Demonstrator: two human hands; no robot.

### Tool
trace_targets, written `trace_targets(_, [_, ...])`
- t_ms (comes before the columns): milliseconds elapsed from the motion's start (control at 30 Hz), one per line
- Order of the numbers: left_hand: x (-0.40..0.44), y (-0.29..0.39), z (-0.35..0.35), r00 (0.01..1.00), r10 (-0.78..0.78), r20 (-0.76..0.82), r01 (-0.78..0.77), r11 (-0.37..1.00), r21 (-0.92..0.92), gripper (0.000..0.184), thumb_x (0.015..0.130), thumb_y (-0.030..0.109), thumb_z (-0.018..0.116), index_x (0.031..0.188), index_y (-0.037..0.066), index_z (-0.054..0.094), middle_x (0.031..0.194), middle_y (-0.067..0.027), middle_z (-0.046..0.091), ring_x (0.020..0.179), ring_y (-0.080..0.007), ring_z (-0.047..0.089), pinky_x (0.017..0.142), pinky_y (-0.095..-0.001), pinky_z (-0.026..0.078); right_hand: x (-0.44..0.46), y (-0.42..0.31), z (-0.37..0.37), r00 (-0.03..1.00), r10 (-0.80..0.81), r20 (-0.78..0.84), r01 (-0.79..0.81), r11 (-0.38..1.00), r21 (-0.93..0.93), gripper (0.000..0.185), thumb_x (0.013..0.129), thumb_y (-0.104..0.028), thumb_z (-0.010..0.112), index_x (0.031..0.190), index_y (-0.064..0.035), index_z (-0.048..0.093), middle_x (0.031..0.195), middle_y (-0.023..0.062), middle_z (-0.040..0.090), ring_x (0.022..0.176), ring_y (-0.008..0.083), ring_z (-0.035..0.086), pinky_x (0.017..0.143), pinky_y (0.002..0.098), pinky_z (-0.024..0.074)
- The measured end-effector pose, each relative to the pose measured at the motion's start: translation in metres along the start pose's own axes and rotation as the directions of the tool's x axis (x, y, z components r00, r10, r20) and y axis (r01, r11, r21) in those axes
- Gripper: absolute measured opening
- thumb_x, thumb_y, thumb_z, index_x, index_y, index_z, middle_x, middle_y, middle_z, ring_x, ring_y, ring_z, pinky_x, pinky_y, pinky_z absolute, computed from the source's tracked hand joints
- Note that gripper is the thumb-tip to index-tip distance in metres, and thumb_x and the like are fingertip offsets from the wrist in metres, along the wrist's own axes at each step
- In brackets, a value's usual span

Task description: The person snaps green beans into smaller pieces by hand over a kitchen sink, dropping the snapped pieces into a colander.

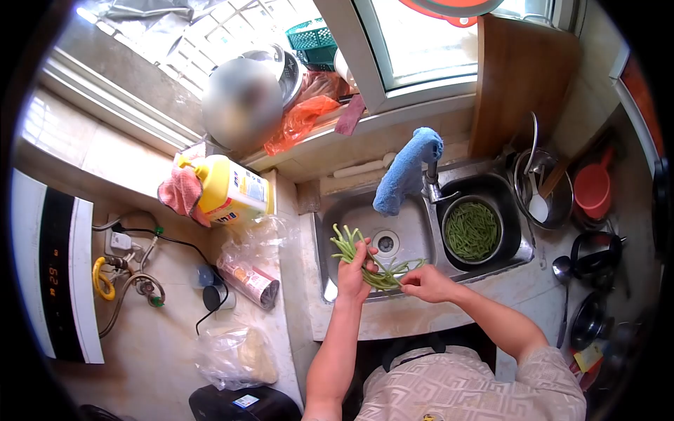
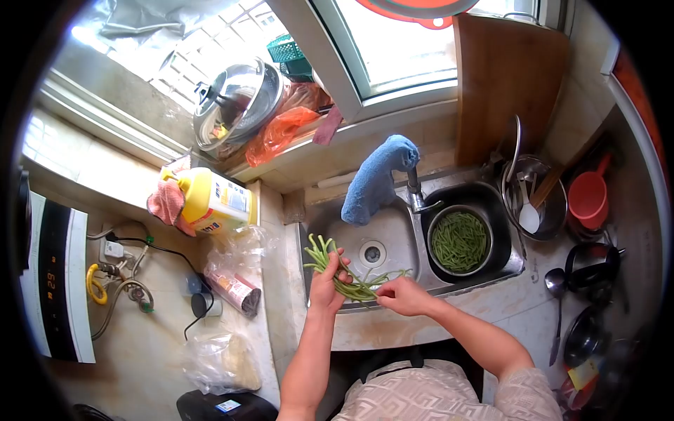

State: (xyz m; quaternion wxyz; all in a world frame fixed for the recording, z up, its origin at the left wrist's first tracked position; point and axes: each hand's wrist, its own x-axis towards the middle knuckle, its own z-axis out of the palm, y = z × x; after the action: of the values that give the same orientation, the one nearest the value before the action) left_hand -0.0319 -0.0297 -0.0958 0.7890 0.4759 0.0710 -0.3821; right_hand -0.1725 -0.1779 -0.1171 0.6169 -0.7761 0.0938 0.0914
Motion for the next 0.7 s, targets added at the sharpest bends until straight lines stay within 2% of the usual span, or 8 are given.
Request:
trace_targets(133, [-0.015,-0.001,0.003,0.978,0.201,-0.061,-0.197,0.978,0.070,0.021,0.095,0.017,0.056,0.111,0.003,0.054,0.086,-0.0063,0.061,0.060,-0.0090,0.050,0.056,-0.0240,0.042,-0.004,0.015,0.015,0.983,0.149,-0.109,-0.128,0.975,0.180,0.021,0.083,-0.019,0.058,0.086,-0.0014,0.069,0.070,0.0100,0.066,0.057,0.0140,0.058,0.054,0.0302,0.0454])
trace_targets(200, [-0.025,-0.004,0.009,0.936,0.340,-0.093,-0.335,0.940,0.063,0.017,0.094,0.011,0.056,0.106,0.000,0.057,0.086,-0.0092,0.064,0.060,-0.0091,0.052,0.054,-0.0224,0.043,0.003,0.037,0.030,0.945,0.294,-0.140,-0.177,0.825,0.536,0.021,0.083,-0.018,0.057,0.079,-0.0007,0.067,0.064,0.0067,0.061,0.054,0.0117,0.054,0.049,0.0283,0.0428])
trace_targets(300, [-0.035,-0.017,0.008,0.893,0.441,-0.083,-0.412,0.879,0.240,0.016,0.095,0.012,0.054,0.107,0.002,0.057,0.087,-0.0080,0.062,0.062,-0.0097,0.052,0.056,-0.0241,0.044,0.013,0.030,0.030,0.869,0.493,-0.035,-0.148,0.328,0.933,0.016,0.084,-0.013,0.051,0.075,-0.0022,0.060,0.057,-0.0005,0.049,0.047,0.0090,0.044,0.042,0.0245,0.0363])
trace_targets(400, [-0.049,-0.011,0.012,0.879,0.465,-0.105,-0.453,0.883,0.124,0.014,0.095,0.014,0.055,0.105,0.005,0.057,0.088,-0.0071,0.063,0.064,-0.0096,0.053,0.057,-0.0236,0.046,0.020,0.061,0.023,0.819,0.560,0.124,-0.066,-0.123,0.990,0.012,0.085,-0.010,0.046,0.089,-0.0022,0.055,0.064,0.0004,0.048,0.050,0.0100,0.042,0.045,0.0248,0.0365])
trace_targets(500, [-0.055,-0.001,0.014,0.900,0.429,-0.075,-0.423,0.902,0.087,0.014,0.095,0.015,0.055,0.105,0.006,0.057,0.089,-0.0070,0.063,0.066,-0.0100,0.054,0.056,-0.0243,0.046,0.010,0.016,0.005,0.907,0.403,-0.127,0.026,0.247,0.969,0.013,0.087,-0.011,0.046,0.093,-0.0029,0.055,0.070,0.0019,0.050,0.056,0.0087,0.043,0.046,0.0246,0.0362])
trace_targets(533, [-0.056,0.002,0.017,0.908,0.414,-0.070,-0.408,0.908,0.092,0.014,0.095,0.015,0.055,0.105,0.006,0.057,0.089,-0.0070,0.063,0.066,-0.0100,0.054,0.056,-0.0244,0.046,0.009,0.011,0.001,0.952,0.302,-0.057,-0.029,0.272,0.962,0.012,0.088,-0.011,0.047,0.093,-0.0036,0.055,0.075,0.0027,0.051,0.060,0.0085,0.044,0.047,0.0250,0.0362])
trace_targets(633, [-0.056,0.005,0.020,0.919,0.393,-0.042,-0.388,0.918,0.085,0.016,0.094,0.014,0.056,0.105,0.003,0.056,0.089,-0.0093,0.064,0.066,-0.0103,0.055,0.056,-0.0244,0.047,0.012,-0.019,-0.002,0.993,0.112,0.031,-0.099,0.675,0.731,0.017,0.089,-0.015,0.054,0.098,-0.0027,0.060,0.075,0.0023,0.053,0.062,0.0087,0.045,0.052,0.0257,0.0382])
trace_targets(700, [-0.057,0.006,0.020,0.925,0.379,-0.037,-0.372,0.919,0.129,0.014,0.095,0.014,0.055,0.105,0.005,0.056,0.088,-0.0077,0.063,0.066,-0.0105,0.055,0.055,-0.0244,0.046,0.007,-0.040,0.001,0.969,-0.114,-0.218,0.197,0.892,0.408,0.018,0.087,-0.016,0.058,0.098,-0.0021,0.061,0.075,0.0030,0.054,0.063,0.0088,0.046,0.054,0.0251,0.0394])
